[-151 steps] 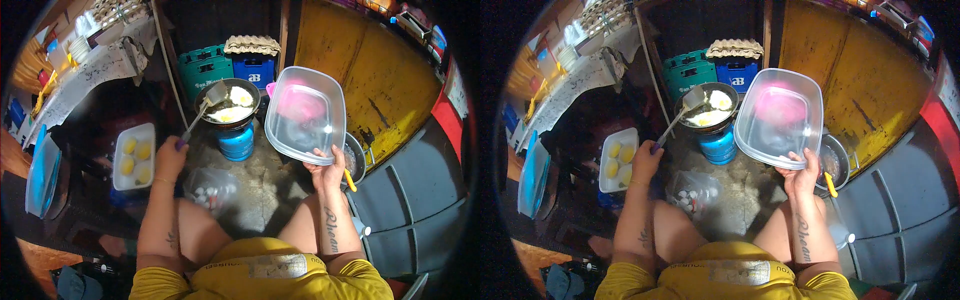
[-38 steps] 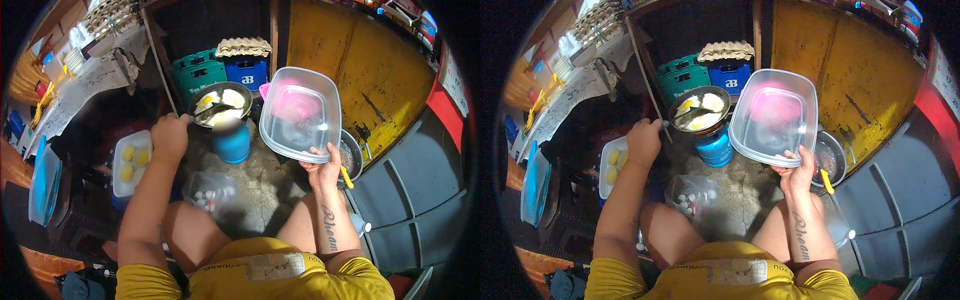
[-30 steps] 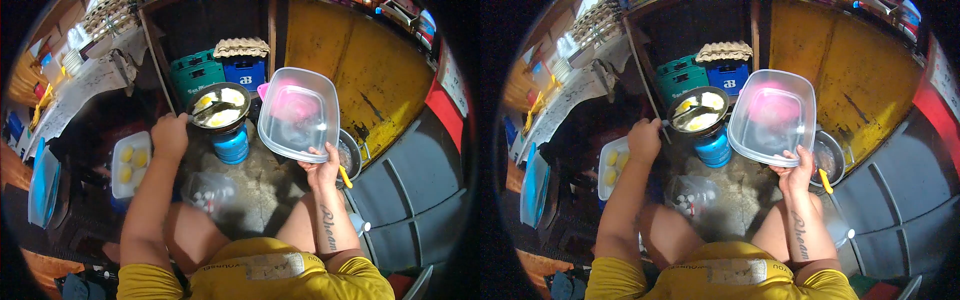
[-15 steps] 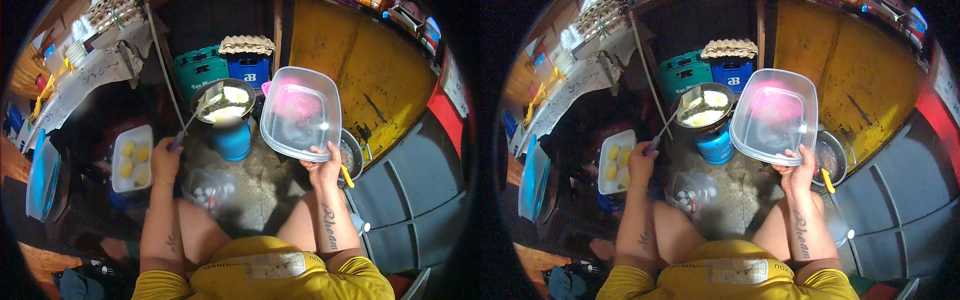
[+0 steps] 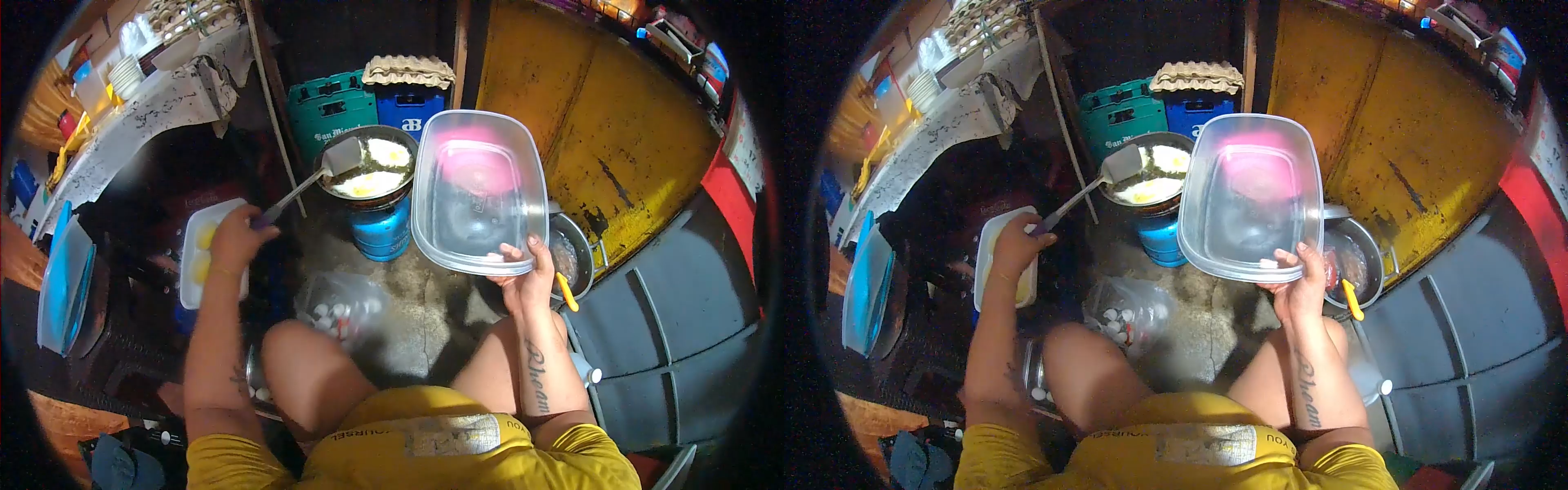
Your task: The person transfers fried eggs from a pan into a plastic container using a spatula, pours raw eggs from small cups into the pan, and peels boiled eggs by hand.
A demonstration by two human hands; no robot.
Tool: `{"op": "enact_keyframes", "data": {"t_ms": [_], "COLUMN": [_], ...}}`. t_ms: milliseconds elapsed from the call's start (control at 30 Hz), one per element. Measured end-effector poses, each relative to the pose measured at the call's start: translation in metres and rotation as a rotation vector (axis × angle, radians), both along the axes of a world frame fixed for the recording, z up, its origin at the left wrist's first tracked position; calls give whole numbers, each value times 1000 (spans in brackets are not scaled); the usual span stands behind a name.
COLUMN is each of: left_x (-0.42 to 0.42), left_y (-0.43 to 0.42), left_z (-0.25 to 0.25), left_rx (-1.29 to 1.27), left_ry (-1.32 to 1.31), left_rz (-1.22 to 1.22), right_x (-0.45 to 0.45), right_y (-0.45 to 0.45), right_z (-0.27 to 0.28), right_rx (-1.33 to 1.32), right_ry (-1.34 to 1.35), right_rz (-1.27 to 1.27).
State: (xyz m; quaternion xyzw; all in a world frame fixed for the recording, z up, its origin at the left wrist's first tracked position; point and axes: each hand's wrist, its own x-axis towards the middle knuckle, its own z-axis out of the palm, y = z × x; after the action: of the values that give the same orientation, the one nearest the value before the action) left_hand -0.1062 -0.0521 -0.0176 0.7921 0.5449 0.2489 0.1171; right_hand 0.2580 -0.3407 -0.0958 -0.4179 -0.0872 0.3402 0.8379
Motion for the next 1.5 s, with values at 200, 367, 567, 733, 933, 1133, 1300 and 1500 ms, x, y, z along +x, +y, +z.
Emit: {"op": "enact_keyframes", "data": {"t_ms": [200,367,567,733,933,1133,1300,1500], "left_x": [5,17,36,41,43,37,31,38], "left_y": [12,22,34,34,22,27,43,78], "left_z": [48,79,102,117,128,125,123,127], "left_rx": [120,298,264,230,165,132,115,26], "left_ry": [284,543,691,693,658,581,599,623], "left_rz": [-90,-99,-96,-129,-176,-188,-171,-288], "right_x": [-9,-7,5,-3,11,3,8,10], "right_y": [-1,-3,-4,-3,-4,-2,-4,-4], "right_z": [13,13,-2,9,-6,5,2,-2], "right_rx": [2,35,55,-28,12,-58,25,10], "right_ry": [-27,14,39,-41,75,-26,73,71], "right_rz": [4,37,59,-26,27,-39,33,8]}}
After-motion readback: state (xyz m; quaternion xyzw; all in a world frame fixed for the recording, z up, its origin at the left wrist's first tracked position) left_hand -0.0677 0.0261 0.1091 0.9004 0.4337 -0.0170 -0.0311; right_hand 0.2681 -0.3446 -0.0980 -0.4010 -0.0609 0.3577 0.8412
